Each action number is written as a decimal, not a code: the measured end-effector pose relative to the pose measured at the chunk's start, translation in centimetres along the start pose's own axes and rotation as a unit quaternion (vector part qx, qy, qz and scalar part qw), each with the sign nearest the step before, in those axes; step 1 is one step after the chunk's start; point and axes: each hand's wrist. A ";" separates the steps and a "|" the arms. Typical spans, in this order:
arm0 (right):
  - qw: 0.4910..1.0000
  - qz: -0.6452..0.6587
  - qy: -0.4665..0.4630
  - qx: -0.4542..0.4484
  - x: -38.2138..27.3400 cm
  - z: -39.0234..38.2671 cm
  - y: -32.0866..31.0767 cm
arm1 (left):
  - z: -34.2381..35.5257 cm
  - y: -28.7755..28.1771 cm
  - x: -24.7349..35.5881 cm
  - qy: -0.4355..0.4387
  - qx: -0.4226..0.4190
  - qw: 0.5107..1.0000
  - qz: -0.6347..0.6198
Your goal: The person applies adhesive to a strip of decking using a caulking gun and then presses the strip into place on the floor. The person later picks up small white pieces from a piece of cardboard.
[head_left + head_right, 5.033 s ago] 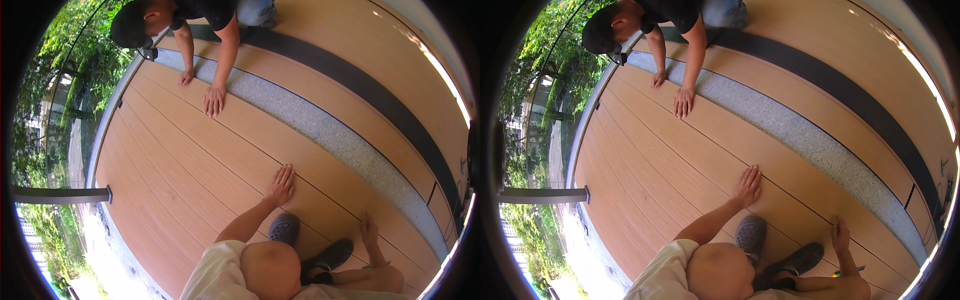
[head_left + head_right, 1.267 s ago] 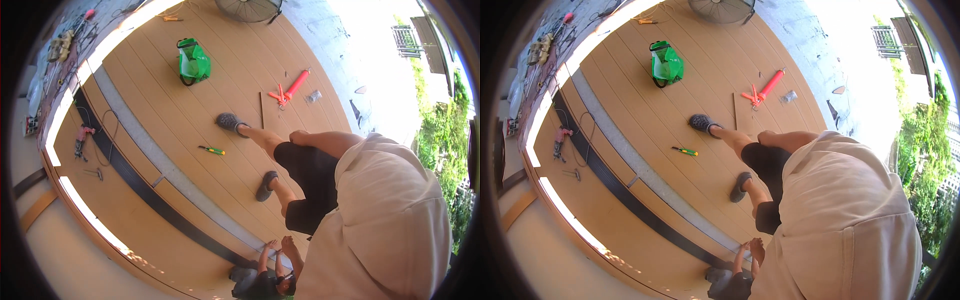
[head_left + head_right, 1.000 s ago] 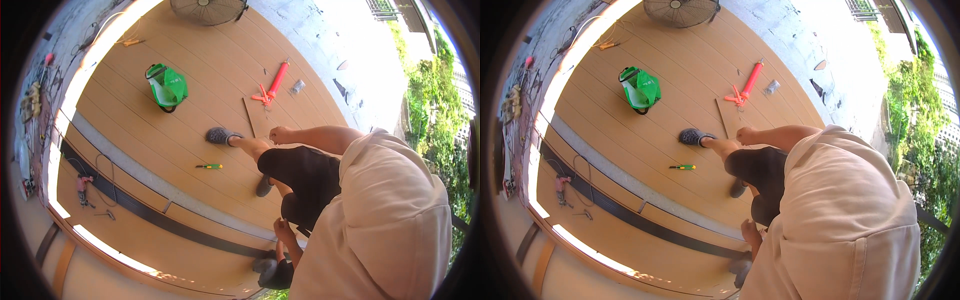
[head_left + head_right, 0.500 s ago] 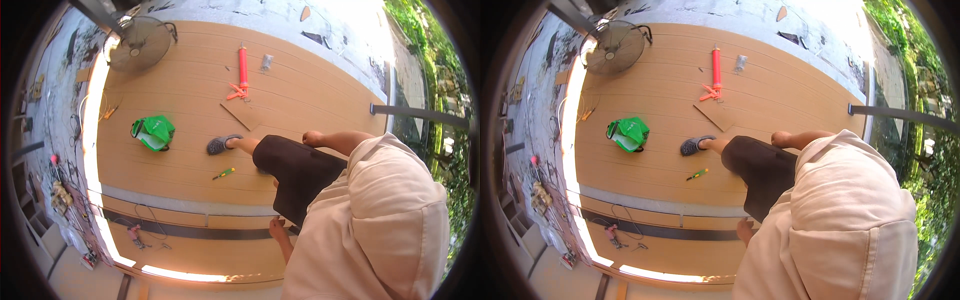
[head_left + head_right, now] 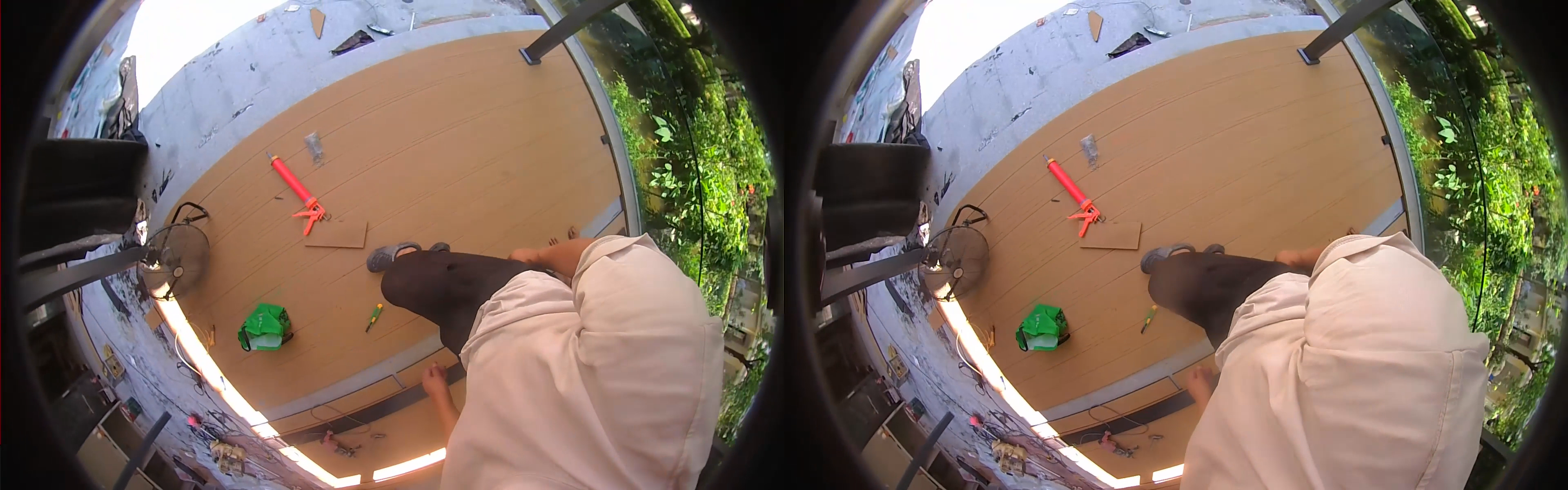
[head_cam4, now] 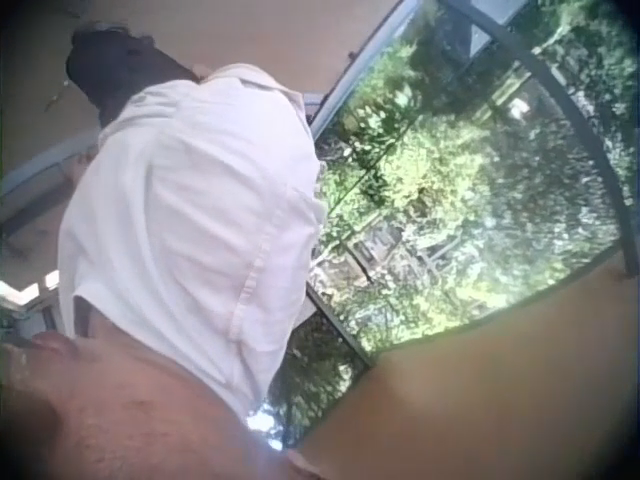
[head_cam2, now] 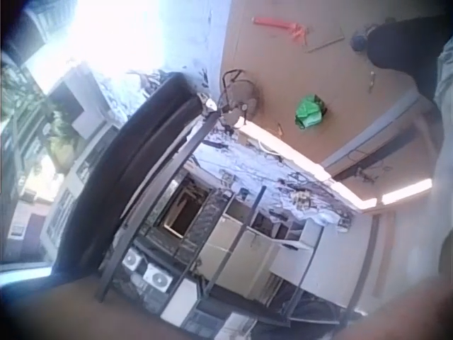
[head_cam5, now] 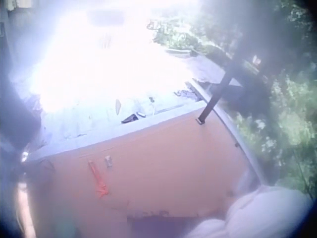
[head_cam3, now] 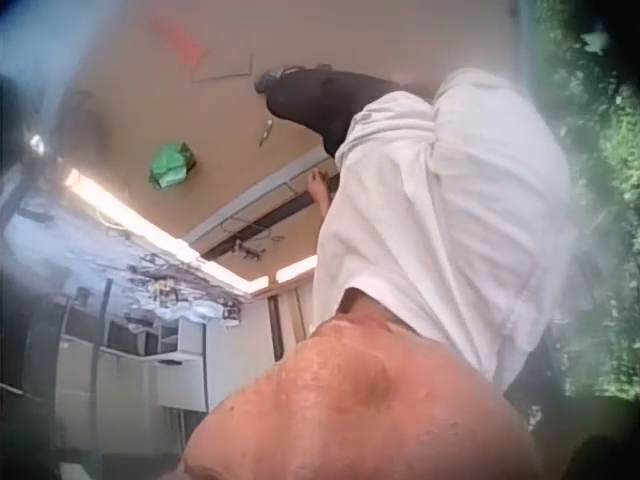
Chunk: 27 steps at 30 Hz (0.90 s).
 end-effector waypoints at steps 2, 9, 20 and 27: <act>0.999 -0.033 0.026 0.005 1.0 0.3 -1.7 | 1.6 1.3 2.5 0.004 0.003 0.999 -0.054; 0.996 -0.022 -0.081 -0.020 5.6 -0.5 -10.7 | 3.7 3.5 14.2 0.015 0.064 0.992 -0.104; 0.996 0.085 -0.012 -0.013 -9.1 7.7 -51.9 | 14.1 17.7 34.4 -0.110 0.167 0.979 0.043; 0.954 0.207 -0.146 0.159 -19.5 19.4 -88.8 | 18.1 14.3 55.3 0.125 0.289 0.926 -0.210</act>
Point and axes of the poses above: each hand's wrist, its own z-axis towards the middle knuckle, its own y-axis out of the palm, x = y × z
